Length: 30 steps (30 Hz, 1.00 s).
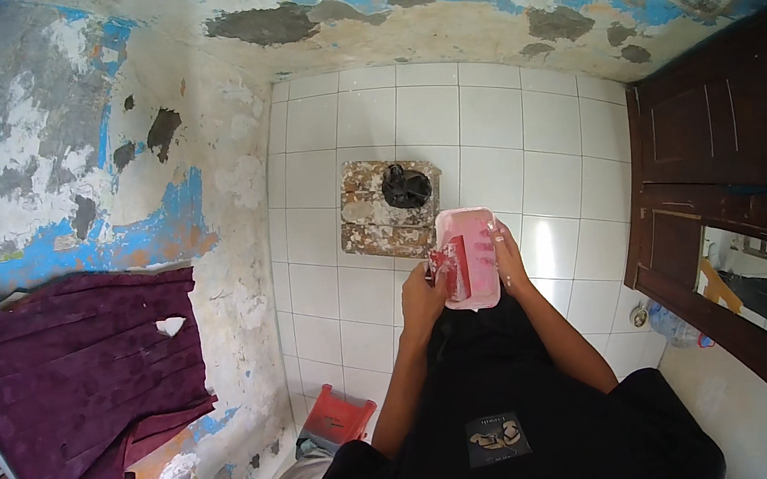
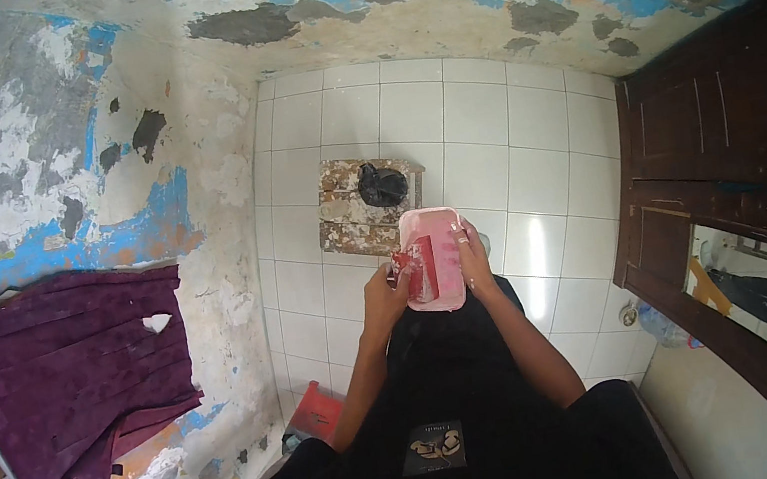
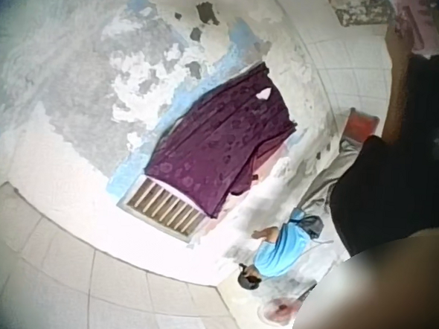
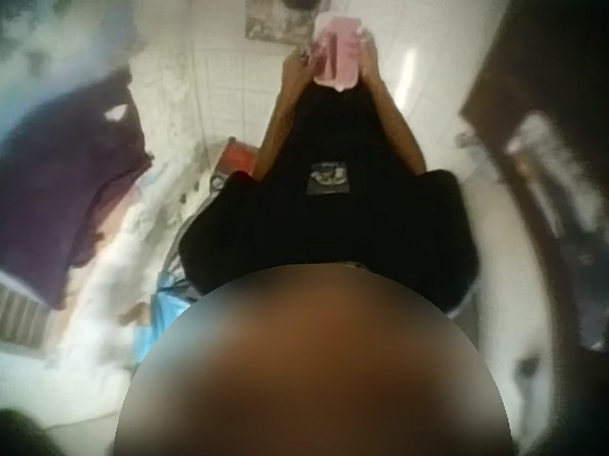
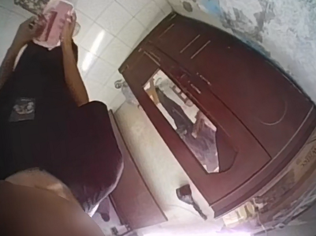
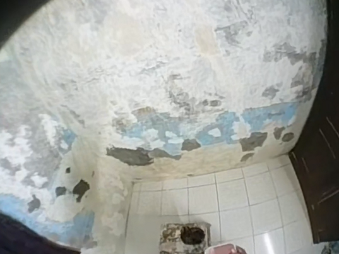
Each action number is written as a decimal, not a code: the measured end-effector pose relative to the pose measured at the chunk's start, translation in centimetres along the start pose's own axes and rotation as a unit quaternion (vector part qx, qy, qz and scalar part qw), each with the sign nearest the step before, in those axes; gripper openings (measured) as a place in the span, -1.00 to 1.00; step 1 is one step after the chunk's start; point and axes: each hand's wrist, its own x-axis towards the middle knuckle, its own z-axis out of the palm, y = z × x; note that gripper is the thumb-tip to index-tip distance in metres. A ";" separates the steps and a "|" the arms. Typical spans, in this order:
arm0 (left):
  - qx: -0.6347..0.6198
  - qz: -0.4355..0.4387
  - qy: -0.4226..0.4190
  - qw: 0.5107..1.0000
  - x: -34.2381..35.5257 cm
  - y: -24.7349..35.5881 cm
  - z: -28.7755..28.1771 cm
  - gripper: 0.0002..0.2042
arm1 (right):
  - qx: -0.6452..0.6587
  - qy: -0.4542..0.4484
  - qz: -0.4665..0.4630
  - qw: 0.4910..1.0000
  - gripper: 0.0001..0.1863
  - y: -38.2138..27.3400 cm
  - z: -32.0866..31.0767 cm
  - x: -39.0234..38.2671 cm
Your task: Apply plaster or putty to repair a damaged wall surface.
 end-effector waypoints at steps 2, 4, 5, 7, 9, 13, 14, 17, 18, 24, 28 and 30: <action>0.023 -0.020 -0.007 1.000 0.2 -1.4 -0.6 -0.74 | 0.002 -0.004 0.001 1.000 -0.43 1.2 1.2 0.1; 0.048 -0.042 -0.013 0.998 0.6 -3.0 -1.4 -0.73 | 0.004 -0.010 0.003 1.000 -0.41 2.5 2.8 0.4; 0.049 -0.057 -0.015 0.997 1.0 -4.0 -1.9 -0.73 | 0.000 -0.014 0.032 0.999 -0.41 3.2 3.6 0.5; 0.049 -0.070 -0.024 0.996 2.1 -6.0 -2.5 -0.72 | -0.003 -0.010 0.060 0.998 -0.40 5.1 4.9 1.2; 0.065 -0.046 -0.020 0.997 3.9 -8.9 -2.4 -0.75 | -0.095 -0.018 -0.033 0.995 -0.37 9.0 5.0 3.0; 0.086 -0.055 -0.033 0.994 8.0 -15.0 -2.9 -0.74 | -0.061 -0.007 0.016 0.998 -0.38 15.0 8.1 6.0; 0.096 -0.062 -0.042 0.992 8.9 -16.7 -3.2 -0.74 | -0.099 0.013 0.017 0.995 -0.41 17.2 9.2 7.0; 0.109 -0.064 -0.062 0.990 12.3 -19.9 -2.7 -0.73 | -0.169 0.063 0.042 0.983 -0.46 21.6 10.7 9.5; 0.114 -0.053 -0.074 0.989 13.5 -20.0 -1.8 -0.73 | -0.196 0.094 0.066 0.974 -0.48 21.9 10.4 10.3; 0.152 -0.101 -0.083 0.980 17.5 -23.7 -1.1 -0.77 | -0.227 0.106 0.112 0.962 -0.53 20.0 15.0 12.2; 0.155 -0.093 -0.090 0.979 18.4 -25.0 0.2 -0.76 | -0.264 0.123 0.118 0.949 -0.51 20.9 14.5 13.1; 0.148 -0.084 -0.071 0.983 19.0 -26.5 0.5 -0.74 | -0.272 0.111 0.106 0.950 -0.51 21.6 14.4 14.1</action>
